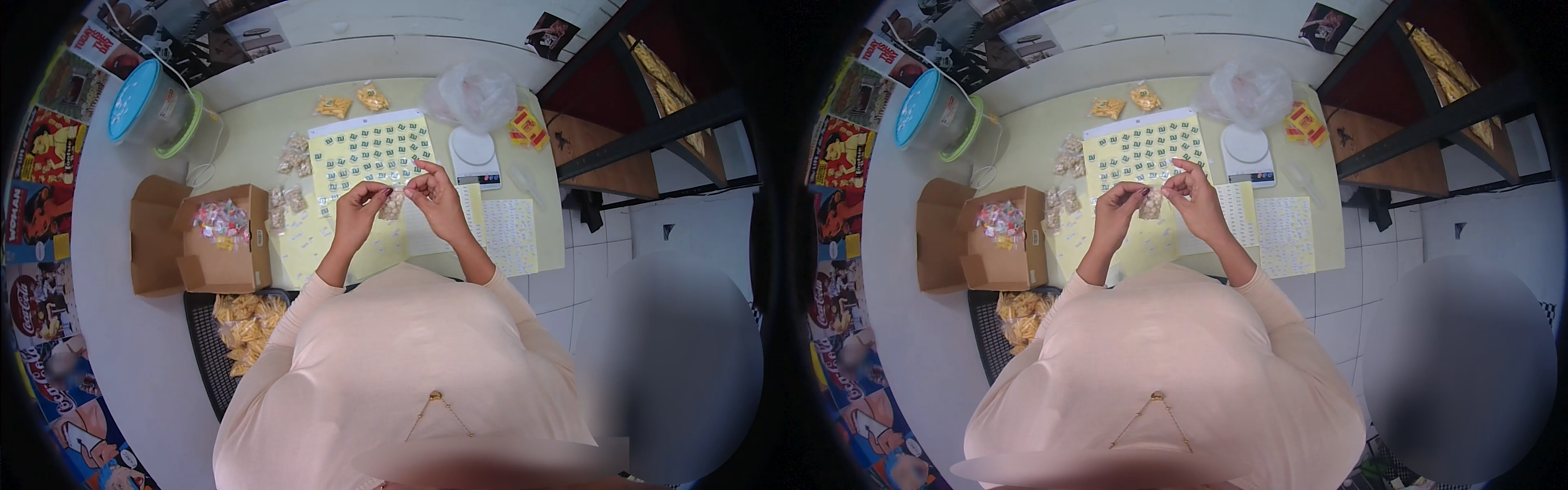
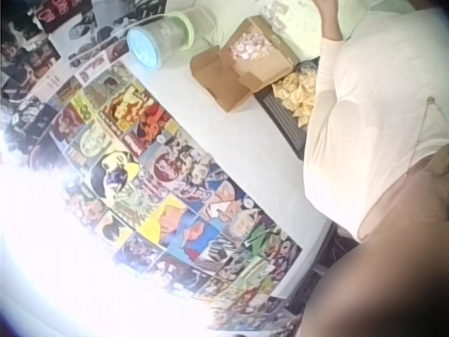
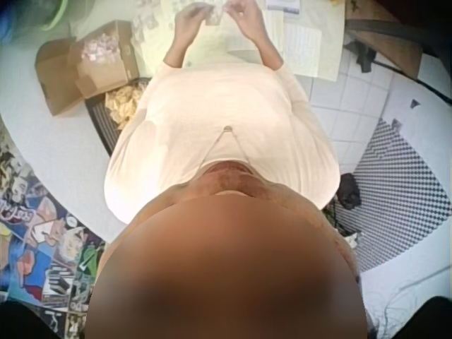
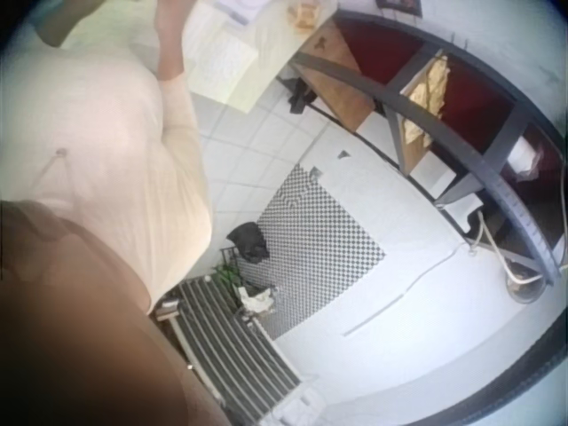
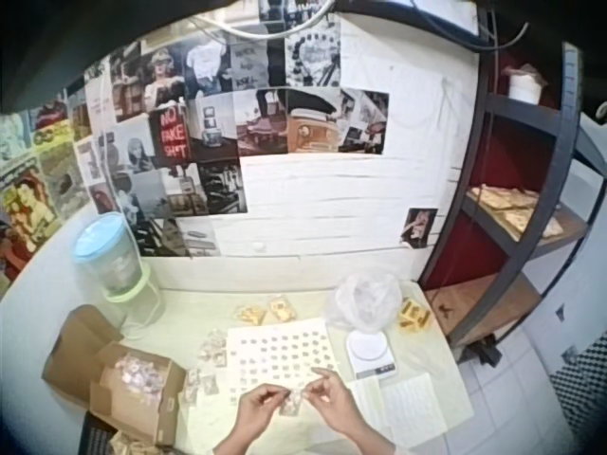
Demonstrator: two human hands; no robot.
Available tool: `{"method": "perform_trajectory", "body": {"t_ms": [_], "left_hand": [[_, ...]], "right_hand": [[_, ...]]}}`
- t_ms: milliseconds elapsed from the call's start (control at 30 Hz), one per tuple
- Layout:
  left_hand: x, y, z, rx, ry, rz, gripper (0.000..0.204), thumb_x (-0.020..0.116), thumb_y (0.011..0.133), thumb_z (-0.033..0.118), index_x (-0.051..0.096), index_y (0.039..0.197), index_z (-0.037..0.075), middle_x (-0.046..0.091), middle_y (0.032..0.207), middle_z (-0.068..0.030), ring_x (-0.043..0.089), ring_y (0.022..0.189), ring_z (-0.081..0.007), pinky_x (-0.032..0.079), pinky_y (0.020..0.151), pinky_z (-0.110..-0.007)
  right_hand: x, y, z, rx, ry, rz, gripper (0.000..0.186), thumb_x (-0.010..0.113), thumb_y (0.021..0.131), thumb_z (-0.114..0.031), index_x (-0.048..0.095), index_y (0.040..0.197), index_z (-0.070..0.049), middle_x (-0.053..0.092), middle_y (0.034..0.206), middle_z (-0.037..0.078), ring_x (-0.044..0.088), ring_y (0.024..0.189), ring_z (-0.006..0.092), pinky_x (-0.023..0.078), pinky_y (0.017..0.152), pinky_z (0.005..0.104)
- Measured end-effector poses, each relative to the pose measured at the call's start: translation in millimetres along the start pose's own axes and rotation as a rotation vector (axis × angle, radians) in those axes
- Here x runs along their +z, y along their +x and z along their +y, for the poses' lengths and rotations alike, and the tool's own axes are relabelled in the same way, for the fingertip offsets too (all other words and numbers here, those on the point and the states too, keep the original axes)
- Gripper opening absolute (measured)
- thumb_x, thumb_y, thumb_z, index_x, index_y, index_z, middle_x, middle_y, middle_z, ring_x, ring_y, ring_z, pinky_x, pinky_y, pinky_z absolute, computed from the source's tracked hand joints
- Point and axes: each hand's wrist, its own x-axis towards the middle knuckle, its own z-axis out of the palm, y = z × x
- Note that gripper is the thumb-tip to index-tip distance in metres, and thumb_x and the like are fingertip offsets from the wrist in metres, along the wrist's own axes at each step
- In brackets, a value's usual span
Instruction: The person stands at a counter and repeatedly picks up small snack packets from a black basket. They place each packet onto a yellow sheet of paper with a grid of stickers, then transfer the packet to a cardboard box. The process is repeated for multiple snack items.
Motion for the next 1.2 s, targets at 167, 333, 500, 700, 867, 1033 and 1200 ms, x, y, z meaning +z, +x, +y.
{"method": "perform_trajectory", "body": {"t_ms": [167, 333, 500, 700, 867, 1033, 1200], "left_hand": [[2.8, -7.7, 8.3, -0.030, -0.070, -0.011, 0.014, 0.060, 0.087, 0.003, 0.061, 0.099, -0.003, 0.065, 0.093, -0.0064, 0.060, 0.083, -0.0104, 0.049, 0.076, -0.024], [0.6, -13.0, 3.9, -0.040, -0.114, -0.006, 0.013, 0.060, 0.086, 0.002, 0.061, 0.098, -0.004, 0.065, 0.093, -0.0075, 0.061, 0.084, -0.0115, 0.050, 0.079, -0.026], [-0.6, -19.1, 5.6, 0.088, 0.012, 0.008, 0.011, 0.059, 0.087, 0.002, 0.062, 0.095, -0.004, 0.064, 0.090, -0.0061, 0.060, 0.083, -0.0105, 0.049, 0.075, -0.024], [3.3, -27.3, 17.6, 0.163, 0.163, -0.003, 0.008, 0.060, 0.086, 0.002, 0.063, 0.092, -0.003, 0.064, 0.086, -0.0059, 0.059, 0.077, -0.0091, 0.048, 0.070, -0.023], [-1.8, -28.7, 8.3, 0.188, 0.194, -0.058, 0.007, 0.060, 0.085, 0.001, 0.063, 0.090, -0.003, 0.063, 0.084, -0.0064, 0.058, 0.074, -0.0092, 0.047, 0.065, -0.023], [-2.3, -31.8, 0.0, 0.178, 0.316, -0.083, 0.008, 0.060, 0.084, 0.000, 0.062, 0.091, -0.002, 0.063, 0.082, -0.0090, 0.059, 0.072, -0.0113, 0.047, 0.063, -0.024], [1.2, -34.2, -8.2, 0.331, 0.477, -0.026, 0.006, 0.059, 0.083, 0.001, 0.060, 0.088, -0.002, 0.060, 0.078, -0.0143, 0.058, 0.065, -0.0238, 0.045, 0.059, -0.031]], "right_hand": [[2.0, -3.9, 6.1, -0.046, -0.072, 0.022, 0.037, 0.057, 0.085, 0.001, 0.042, 0.118, 0.000, 0.059, 0.085, 0.006, 0.057, 0.079, 0.0129, 0.046, 0.075, 0.0270], [6.7, -9.8, 1.8, -0.094, -0.145, 0.035, 0.035, 0.056, 0.085, 0.001, 0.042, 0.117, -0.001, 0.058, 0.084, 0.006, 0.057, 0.078, 0.0146, 0.046, 0.075, 0.0282], [12.2, -17.0, -19.3, -0.123, -0.196, -0.005, 0.037, 0.057, 0.084, 0.000, 0.041, 0.118, -0.002, 0.058, 0.083, 0.006, 0.058, 0.078, 0.0160, 0.046, 0.076, 0.0295], [10.1, -20.1, -13.3, -0.118, -0.290, -0.046, 0.038, 0.057, 0.085, -0.001, 0.041, 0.120, -0.002, 0.057, 0.084, 0.006, 0.057, 0.079, 0.0155, 0.046, 0.076, 0.0299], [15.1, -24.6, -25.7, -0.130, -0.279, -0.093, 0.040, 0.056, 0.086, -0.001, 0.041, 0.123, -0.003, 0.058, 0.085, 0.006, 0.056, 0.080, 0.0152, 0.045, 0.078, 0.0299], [13.8, -25.5, -13.8, -0.078, -0.352, -0.157, 0.037, 0.053, 0.087, -0.001, 0.041, 0.122, -0.002, 0.058, 0.089, 0.010, 0.058, 0.083, 0.0232, 0.046, 0.077, 0.0343], [23.2, -31.0, 21.2, -0.163, -0.469, -0.104, 0.031, 0.051, 0.088, -0.001, 0.042, 0.118, -0.001, 0.056, 0.088, 0.011, 0.058, 0.081, 0.0260, 0.046, 0.076, 0.0364]]}}
